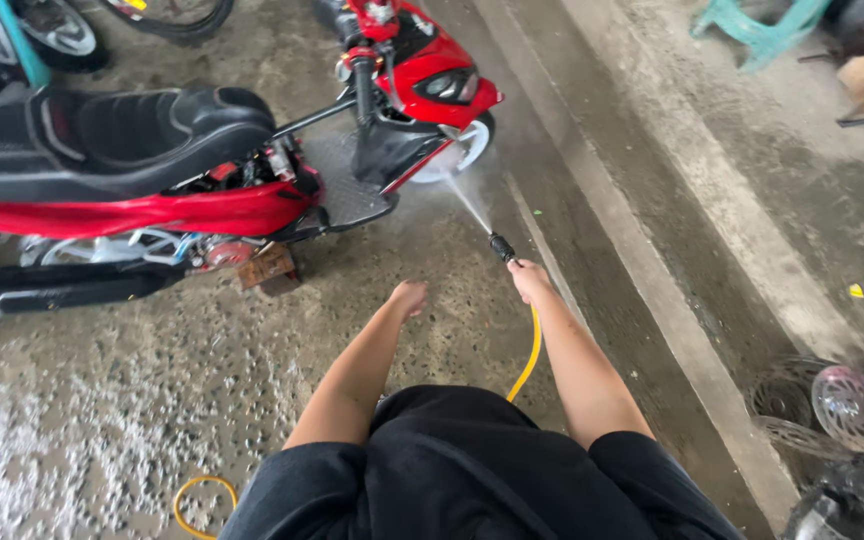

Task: The person washes several motorcycles by hand and with a water hose, spraying down the wheels, engines, and fairings.

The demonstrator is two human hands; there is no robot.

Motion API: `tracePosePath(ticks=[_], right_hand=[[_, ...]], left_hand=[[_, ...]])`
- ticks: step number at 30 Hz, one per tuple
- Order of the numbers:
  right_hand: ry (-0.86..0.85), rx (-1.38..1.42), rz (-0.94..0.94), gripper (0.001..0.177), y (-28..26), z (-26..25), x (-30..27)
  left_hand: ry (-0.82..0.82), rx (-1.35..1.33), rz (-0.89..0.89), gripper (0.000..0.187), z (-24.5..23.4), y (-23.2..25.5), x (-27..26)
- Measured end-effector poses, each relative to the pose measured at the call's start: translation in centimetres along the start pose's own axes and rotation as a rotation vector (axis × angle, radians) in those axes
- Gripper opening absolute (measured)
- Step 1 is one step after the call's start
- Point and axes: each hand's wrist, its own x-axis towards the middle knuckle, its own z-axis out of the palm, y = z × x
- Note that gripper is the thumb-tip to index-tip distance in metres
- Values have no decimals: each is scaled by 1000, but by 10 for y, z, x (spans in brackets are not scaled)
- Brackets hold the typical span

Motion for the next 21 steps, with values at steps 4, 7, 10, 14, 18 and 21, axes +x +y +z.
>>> tracePosePath(ticks=[4,7,10,14,18,21], right_hand=[[-81,-75,-27,33,-11,27,-13],[-68,-148,-31,31,-8,57,-26],[-56,-178,-9,34,-9,80,-37],[-47,-291,-18,36,-9,115,-59],[-49,-336,-23,37,-15,173,-86],[19,-382,-103,39,-24,227,-108]], left_hand=[[74,92,21,22,-18,-8,-5],[32,-17,5,20,-34,-27,-5],[47,-44,-12,19,-58,-47,-6],[-10,-47,-56,22,-103,-72,-4],[59,-24,-40,18,-156,-96,-14],[-193,-105,72,19,-208,-109,-24]])
